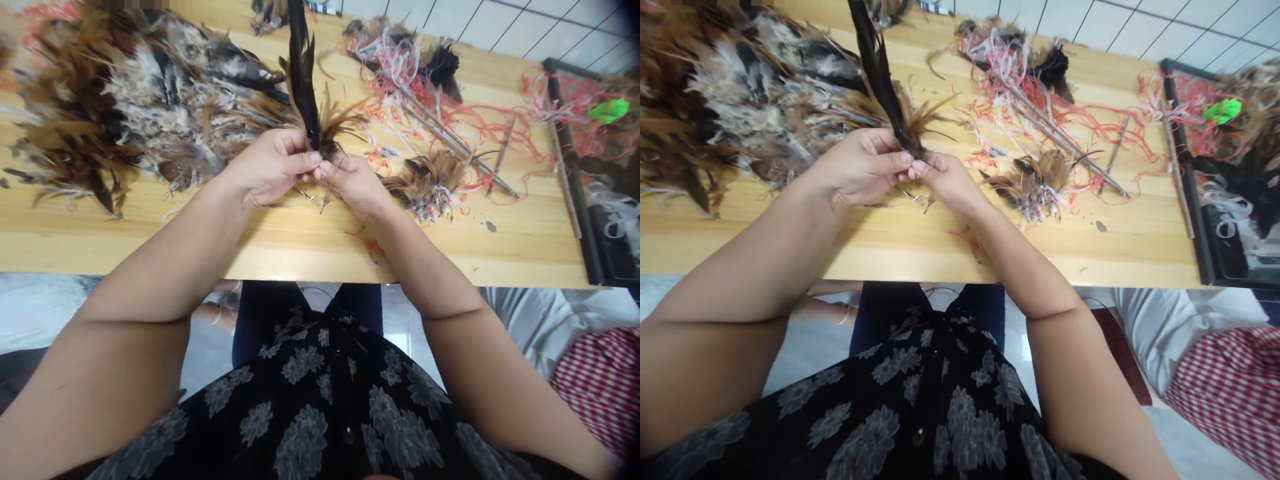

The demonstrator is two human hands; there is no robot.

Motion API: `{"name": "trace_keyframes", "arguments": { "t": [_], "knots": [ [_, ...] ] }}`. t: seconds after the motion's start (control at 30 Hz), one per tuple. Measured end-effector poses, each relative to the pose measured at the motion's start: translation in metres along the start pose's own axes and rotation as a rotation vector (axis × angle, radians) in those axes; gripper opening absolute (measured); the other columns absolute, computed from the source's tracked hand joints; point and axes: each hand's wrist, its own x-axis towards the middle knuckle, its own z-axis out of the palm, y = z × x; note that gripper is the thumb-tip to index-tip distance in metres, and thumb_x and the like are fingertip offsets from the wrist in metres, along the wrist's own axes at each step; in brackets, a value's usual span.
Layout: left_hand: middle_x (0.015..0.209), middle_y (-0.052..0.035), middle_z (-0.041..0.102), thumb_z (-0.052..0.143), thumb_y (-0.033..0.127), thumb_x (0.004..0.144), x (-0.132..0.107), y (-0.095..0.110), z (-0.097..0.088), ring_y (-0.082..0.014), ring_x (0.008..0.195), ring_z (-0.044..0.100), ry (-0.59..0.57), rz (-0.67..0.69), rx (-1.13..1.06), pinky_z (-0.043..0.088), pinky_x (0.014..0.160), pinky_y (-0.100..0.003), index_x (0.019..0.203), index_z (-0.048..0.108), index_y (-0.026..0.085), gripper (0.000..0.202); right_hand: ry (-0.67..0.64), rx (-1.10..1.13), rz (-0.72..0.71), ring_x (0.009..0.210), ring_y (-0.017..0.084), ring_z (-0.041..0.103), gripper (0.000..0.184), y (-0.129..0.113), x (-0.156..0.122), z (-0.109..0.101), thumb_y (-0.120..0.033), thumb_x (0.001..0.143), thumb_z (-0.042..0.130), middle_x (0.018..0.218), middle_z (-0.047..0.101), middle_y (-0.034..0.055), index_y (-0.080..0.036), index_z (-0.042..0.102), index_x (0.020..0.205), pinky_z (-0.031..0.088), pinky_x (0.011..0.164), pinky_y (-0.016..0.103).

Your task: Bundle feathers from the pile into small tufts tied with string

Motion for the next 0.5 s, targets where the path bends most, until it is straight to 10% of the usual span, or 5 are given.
{"name": "trace_keyframes", "arguments": {
  "t": [0.5],
  "knots": [
    [0.076,-0.0021,0.067,0.104,0.061,0.082,0.008,-0.005,-0.001,-0.0257,0.078,0.066,0.198,0.074,0.386,0.053,0.077,-0.041,0.081,0.07,0.028,0.048,-0.033,-0.121,-0.034,0.095,0.013,0.072,0.046,0.006,0.008,-0.007,-0.053,0.095,0.092,0.089,0.077,0.0015,-0.016,0.066,0.084,0.063,0.089,0.026]
  ]
}}
